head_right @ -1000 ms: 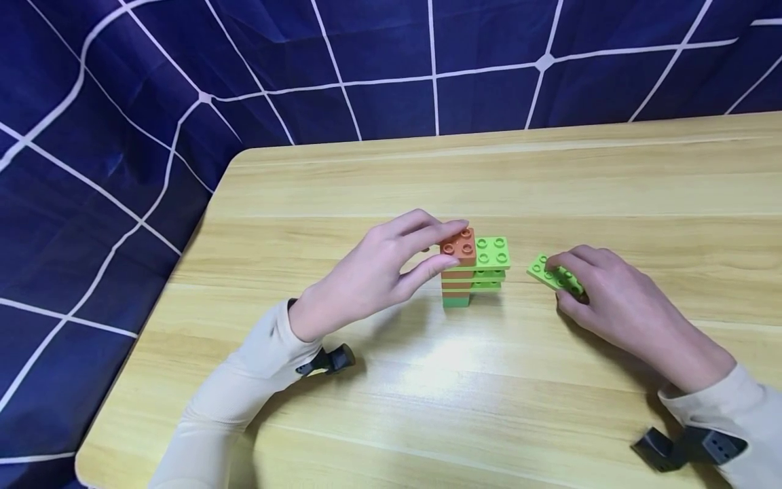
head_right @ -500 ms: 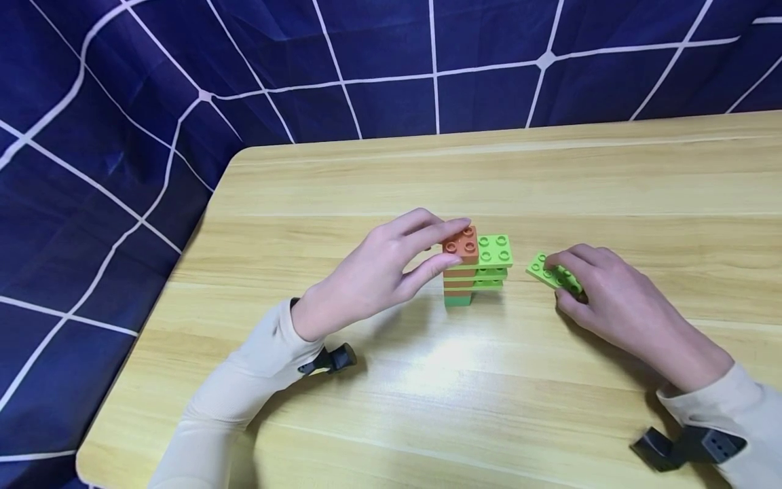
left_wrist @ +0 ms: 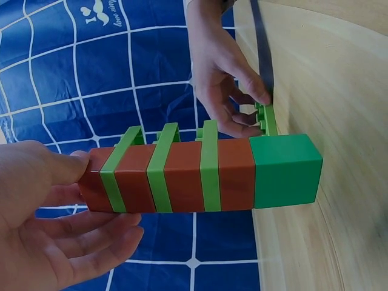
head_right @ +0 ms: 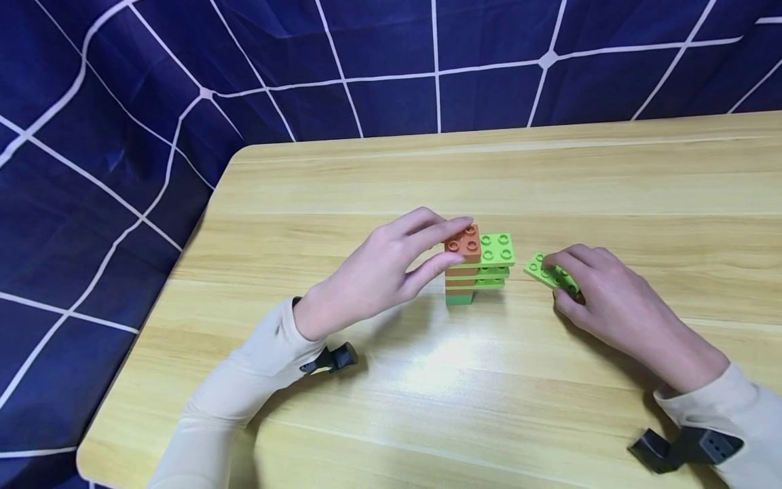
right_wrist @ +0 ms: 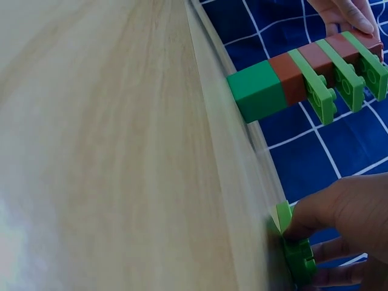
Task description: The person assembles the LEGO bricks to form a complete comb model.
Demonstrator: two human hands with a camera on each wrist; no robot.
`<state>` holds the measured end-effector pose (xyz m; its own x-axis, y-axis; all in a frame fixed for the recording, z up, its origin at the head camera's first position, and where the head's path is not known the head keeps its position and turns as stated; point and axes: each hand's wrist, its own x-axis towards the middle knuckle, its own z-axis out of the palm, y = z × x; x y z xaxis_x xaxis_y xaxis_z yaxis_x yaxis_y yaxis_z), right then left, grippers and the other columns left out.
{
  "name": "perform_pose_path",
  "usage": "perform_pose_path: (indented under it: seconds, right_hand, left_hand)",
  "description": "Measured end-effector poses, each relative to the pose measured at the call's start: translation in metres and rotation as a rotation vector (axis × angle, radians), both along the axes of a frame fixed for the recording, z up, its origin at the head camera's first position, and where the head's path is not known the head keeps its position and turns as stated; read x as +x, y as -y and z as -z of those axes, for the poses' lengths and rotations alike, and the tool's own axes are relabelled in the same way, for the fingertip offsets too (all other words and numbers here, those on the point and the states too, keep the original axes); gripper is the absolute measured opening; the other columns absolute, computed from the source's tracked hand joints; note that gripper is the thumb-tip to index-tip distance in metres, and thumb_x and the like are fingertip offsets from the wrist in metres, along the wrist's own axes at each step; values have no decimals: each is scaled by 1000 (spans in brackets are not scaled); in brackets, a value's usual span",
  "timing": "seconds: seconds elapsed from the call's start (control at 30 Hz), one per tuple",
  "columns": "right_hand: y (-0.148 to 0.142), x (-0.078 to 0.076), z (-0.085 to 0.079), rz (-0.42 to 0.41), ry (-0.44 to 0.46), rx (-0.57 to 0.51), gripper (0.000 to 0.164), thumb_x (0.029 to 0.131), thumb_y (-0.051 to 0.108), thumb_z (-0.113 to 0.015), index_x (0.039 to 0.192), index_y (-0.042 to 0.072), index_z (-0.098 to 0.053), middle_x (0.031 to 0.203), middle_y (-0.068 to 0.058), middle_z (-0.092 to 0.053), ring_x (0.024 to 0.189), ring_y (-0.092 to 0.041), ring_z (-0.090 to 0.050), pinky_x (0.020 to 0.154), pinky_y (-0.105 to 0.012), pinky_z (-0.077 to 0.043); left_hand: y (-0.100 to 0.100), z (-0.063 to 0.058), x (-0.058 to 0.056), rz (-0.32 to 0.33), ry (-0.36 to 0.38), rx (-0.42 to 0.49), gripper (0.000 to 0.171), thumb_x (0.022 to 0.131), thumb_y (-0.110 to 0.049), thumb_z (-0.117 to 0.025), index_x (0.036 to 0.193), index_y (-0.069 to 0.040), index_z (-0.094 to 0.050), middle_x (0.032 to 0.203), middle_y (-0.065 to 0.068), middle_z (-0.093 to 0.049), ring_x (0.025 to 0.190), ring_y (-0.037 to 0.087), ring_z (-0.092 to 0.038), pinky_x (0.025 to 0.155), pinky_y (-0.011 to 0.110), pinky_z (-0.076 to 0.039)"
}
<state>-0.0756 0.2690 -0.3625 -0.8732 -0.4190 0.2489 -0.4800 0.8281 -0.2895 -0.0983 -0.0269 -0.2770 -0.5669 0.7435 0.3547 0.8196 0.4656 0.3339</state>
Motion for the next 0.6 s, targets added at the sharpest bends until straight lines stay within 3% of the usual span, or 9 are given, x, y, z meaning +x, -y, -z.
perform_pose_path:
  seconds: [0.6]
  right_hand:
    - [0, 0, 1, -3, -5, -11, 40, 68, 0, -76, 106, -2, -63, 101, -22, -61, 91, -41, -57, 76, -56, -45]
  left_hand:
    - [0, 0, 0, -9, -2, -19, 40, 100, -26, -54, 135, -5, -56, 111, 4, -60, 91, 9, -61, 82, 10, -45]
